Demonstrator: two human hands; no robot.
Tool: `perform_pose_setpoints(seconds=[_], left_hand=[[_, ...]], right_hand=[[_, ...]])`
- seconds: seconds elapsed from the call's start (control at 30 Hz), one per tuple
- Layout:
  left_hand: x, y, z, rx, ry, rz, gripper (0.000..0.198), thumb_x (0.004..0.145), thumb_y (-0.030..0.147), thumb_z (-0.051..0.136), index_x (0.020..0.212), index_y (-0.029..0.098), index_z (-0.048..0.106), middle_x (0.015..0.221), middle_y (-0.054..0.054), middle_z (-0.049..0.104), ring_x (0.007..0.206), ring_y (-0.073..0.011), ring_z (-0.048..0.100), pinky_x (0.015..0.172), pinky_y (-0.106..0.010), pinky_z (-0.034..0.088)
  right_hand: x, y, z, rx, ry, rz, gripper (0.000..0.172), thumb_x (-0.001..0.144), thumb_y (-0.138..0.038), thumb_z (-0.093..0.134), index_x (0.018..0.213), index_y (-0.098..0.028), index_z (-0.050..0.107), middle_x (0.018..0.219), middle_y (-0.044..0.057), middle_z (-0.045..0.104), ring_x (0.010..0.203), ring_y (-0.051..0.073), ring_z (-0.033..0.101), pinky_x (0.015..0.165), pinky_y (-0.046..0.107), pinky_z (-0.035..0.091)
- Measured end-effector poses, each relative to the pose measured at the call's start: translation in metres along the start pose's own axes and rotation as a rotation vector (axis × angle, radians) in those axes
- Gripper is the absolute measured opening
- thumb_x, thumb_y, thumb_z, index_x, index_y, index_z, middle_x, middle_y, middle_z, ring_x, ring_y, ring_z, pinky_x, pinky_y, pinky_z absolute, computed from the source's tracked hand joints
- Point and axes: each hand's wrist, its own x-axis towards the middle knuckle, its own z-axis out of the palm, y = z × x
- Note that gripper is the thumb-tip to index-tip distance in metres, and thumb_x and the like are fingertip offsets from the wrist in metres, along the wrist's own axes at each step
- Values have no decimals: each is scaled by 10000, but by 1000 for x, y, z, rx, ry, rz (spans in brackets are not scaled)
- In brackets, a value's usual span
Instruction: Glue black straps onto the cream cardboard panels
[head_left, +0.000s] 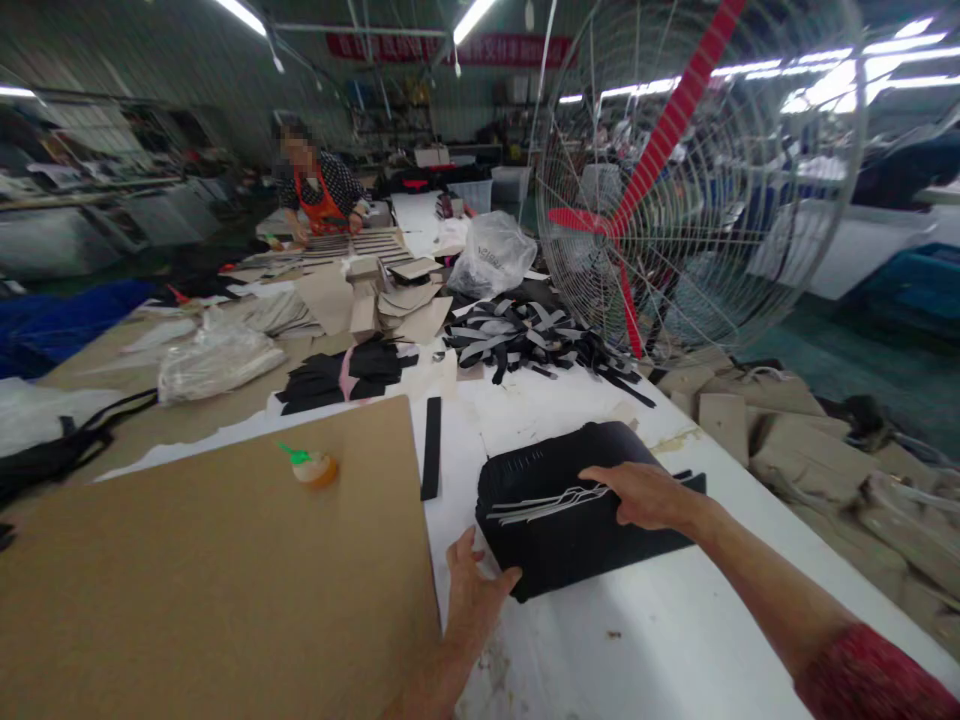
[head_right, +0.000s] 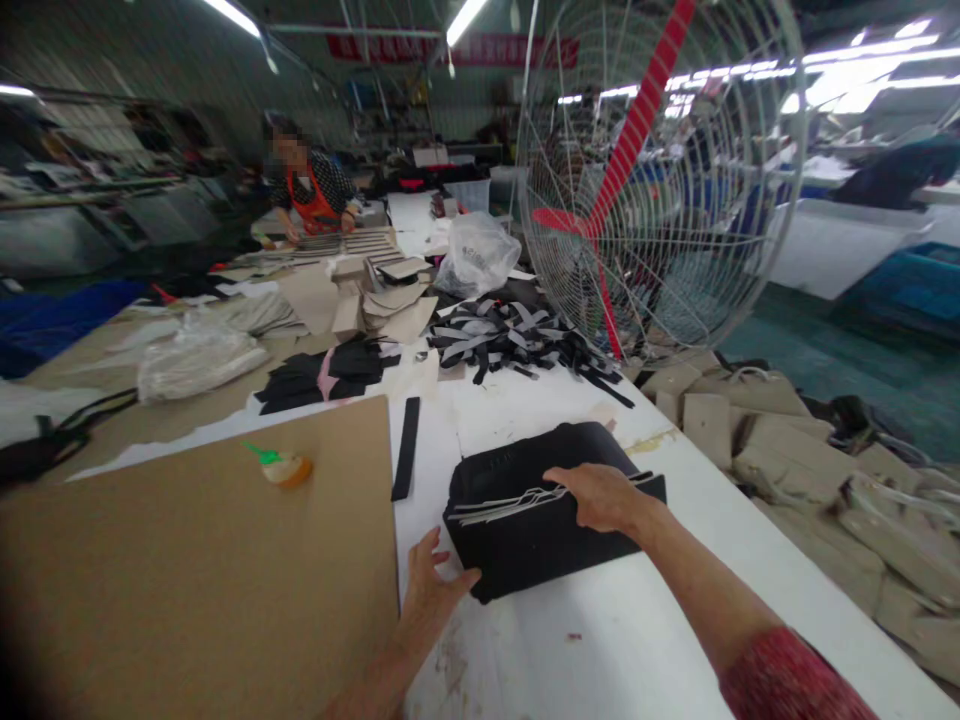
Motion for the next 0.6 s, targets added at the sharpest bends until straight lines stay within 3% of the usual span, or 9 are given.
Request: perform_pose_setpoints(seconds=[0.07,0.17,0.23,0.33,0.47,0.6], left_hand=[[13,-10,14,96,68,-33,1001,520,308,778,1390,78,338,1398,-210,375,1261,-336,480,1031,-424,446],[23,-23,25,13,-40,-34,1078,506,296,794,1425,72,276,1366,-195,411,1258,-326,479,1072,-417,413],[24,-25,27,-89,-97,-50,1034,541,291,781,1423,91,279,1337,-177,437,1197,-297,517,1029,-403,448],[24,-19,29,-84,-75,-88,978,544,279,775,1390,79,328,1299,-176,442,1177,-293,513,1022,-402,447],[19,-4,34,44,-41,-76,1059,507,284,783,1412,36,293,1266,-176,434,1211,-306,475,1067,-390,403],[8,15,42,232,-16,-73,1236,467,350,822,1482,53,182,1313,-178,380,1283,-350,390,1120,-418,334]], right_hand=[[29,13,-9,-31,-112,19,1031,615,-84,712,1540,-236,282,1202,142,663,1103,311,625,827,339,440],[61,21,-10,-11,-244,101,1316,530,-122,793,1572,-161,-9,1333,194,592,1216,322,569,925,351,444],[73,24,-8,5,-295,132,1380,498,-142,814,1563,-128,-63,1377,202,563,1289,315,518,986,347,425],[86,28,-6,-7,-330,147,1407,445,-167,851,1569,-120,7,1380,201,563,1313,322,498,1005,351,422],[98,27,-6,-68,-322,177,1440,346,-156,886,1567,-189,124,1337,176,589,1274,355,519,964,410,452],[101,18,-10,-167,-223,171,1331,243,-165,916,1459,-211,377,1447,199,436,1348,429,357,1011,528,383]])
